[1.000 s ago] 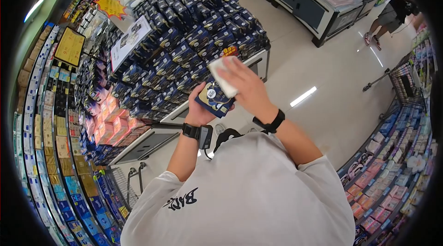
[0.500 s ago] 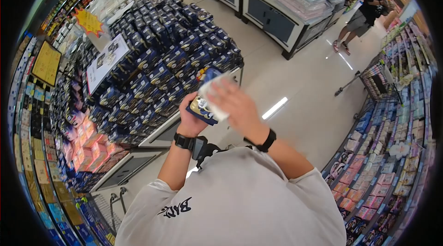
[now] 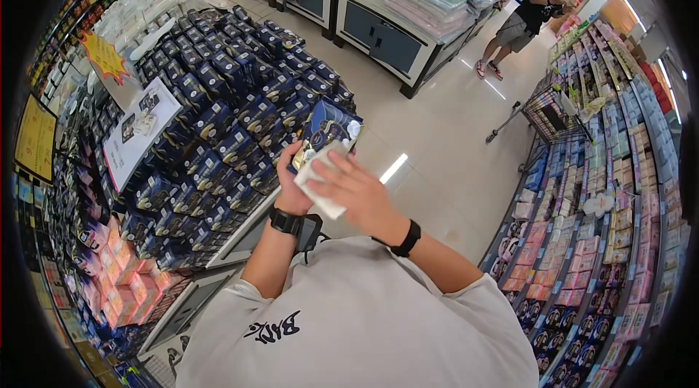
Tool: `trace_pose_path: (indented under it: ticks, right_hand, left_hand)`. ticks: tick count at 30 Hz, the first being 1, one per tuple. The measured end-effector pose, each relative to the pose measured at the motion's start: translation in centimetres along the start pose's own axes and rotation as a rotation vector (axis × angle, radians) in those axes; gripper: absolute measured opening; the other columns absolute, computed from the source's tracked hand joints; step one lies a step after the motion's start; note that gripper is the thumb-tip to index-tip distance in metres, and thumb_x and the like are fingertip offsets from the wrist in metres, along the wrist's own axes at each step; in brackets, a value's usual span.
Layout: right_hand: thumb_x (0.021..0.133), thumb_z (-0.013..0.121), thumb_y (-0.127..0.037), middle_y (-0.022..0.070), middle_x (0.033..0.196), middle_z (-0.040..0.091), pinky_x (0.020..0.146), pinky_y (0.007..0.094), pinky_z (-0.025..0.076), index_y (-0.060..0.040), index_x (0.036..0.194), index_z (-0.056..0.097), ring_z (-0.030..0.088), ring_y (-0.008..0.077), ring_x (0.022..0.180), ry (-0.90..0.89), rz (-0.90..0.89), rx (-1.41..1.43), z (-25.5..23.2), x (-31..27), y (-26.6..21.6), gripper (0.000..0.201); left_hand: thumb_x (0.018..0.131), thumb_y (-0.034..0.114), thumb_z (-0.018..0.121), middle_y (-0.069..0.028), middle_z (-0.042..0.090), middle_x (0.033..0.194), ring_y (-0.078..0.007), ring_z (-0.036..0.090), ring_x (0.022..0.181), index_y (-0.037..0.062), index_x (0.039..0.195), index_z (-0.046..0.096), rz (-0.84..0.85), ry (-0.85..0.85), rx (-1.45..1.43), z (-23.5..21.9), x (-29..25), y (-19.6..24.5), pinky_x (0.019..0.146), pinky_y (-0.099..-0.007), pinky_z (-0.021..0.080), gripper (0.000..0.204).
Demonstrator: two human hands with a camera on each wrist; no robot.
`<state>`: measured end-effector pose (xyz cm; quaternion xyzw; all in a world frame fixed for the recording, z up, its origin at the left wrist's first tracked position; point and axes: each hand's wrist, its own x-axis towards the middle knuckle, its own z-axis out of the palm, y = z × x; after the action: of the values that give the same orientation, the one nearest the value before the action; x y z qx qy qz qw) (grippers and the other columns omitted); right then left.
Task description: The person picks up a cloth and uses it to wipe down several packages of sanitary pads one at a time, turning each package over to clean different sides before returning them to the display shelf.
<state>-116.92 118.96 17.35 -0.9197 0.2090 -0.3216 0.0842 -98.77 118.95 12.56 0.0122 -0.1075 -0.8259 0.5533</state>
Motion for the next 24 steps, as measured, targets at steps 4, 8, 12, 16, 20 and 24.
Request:
trace_pose_path:
  ticks: [4, 8, 12, 16, 20, 24]
  right_hand:
    - [0.084, 0.061, -0.006, 0.0054, 0.149, 0.055, 0.114, 0.0524, 0.039, -0.0196, 0.133, 0.066, 0.047, 0.0333, 0.141, 0.169, 0.177, -0.155, 0.8, 4.0, 3.1, 0.051]
    - [0.084, 0.062, -0.008, 0.0060, 0.145, 0.058, 0.115, 0.0489, 0.037, -0.0188, 0.132, 0.067, 0.049, 0.0315, 0.139, 0.186, 0.164, -0.249, 3.5, 6.4, 0.6, 0.049]
    - [0.084, 0.061, -0.007, 0.0090, 0.142, 0.060, 0.118, 0.0463, 0.035, -0.0157, 0.131, 0.068, 0.050, 0.0320, 0.139, -0.002, 0.105, 0.010, 6.1, 6.5, -4.9, 0.048]
    - [0.084, 0.057, 0.002, 0.0148, 0.144, 0.059, 0.117, 0.0386, 0.035, -0.0059, 0.143, 0.056, 0.051, 0.0283, 0.139, 0.269, 0.518, 0.189, 6.0, 6.8, -4.0, 0.059]
    - [0.087, 0.049, 0.008, 0.0183, 0.145, 0.057, 0.112, 0.0325, 0.037, 0.0014, 0.149, 0.046, 0.052, 0.0223, 0.135, 0.490, 0.843, 0.571, 9.3, 6.9, -3.4, 0.062]
    - [0.084, 0.045, 0.012, 0.0194, 0.151, 0.050, 0.112, 0.0345, 0.039, 0.0001, 0.151, 0.043, 0.049, 0.0252, 0.139, 0.331, 0.810, 0.596, 11.0, 7.5, -4.7, 0.068]
  left_hand:
    - [0.095, 0.040, 0.046, -0.0152, 0.067, 0.130, -0.0318, 0.065, 0.116, 0.0013, 0.133, 0.060, 0.039, 0.218, 0.049, 0.5, -0.6, 2.9, 0.107, -0.0446, 0.047, 0.056]
    - [0.095, 0.043, 0.047, -0.0146, 0.066, 0.130, -0.0316, 0.065, 0.116, 0.0006, 0.132, 0.060, 0.063, 0.219, -0.034, -1.2, -1.1, 5.8, 0.108, -0.0438, 0.046, 0.058]
    - [0.091, 0.052, 0.049, -0.0235, 0.054, 0.144, -0.0357, 0.056, 0.129, -0.0026, 0.147, 0.047, -0.082, -0.070, -0.126, -1.0, -2.8, 8.8, 0.114, -0.0440, 0.040, 0.078]
    - [0.096, 0.043, 0.047, -0.0197, 0.062, 0.136, -0.0341, 0.060, 0.124, -0.0018, 0.141, 0.052, 0.028, -0.021, -0.144, -3.1, -4.0, 9.7, 0.115, -0.0469, 0.040, 0.064]
    - [0.100, 0.020, 0.045, -0.0126, 0.052, 0.147, -0.0239, 0.054, 0.132, 0.0020, 0.155, 0.035, 0.113, 0.222, 0.317, -4.6, -4.6, 10.0, 0.114, -0.0409, 0.039, 0.059]
    - [0.101, 0.014, 0.047, -0.0078, 0.047, 0.152, -0.0187, 0.052, 0.132, 0.0085, 0.160, 0.026, 0.235, 0.285, 0.393, -4.4, -7.1, 12.1, 0.113, -0.0317, 0.037, 0.063]
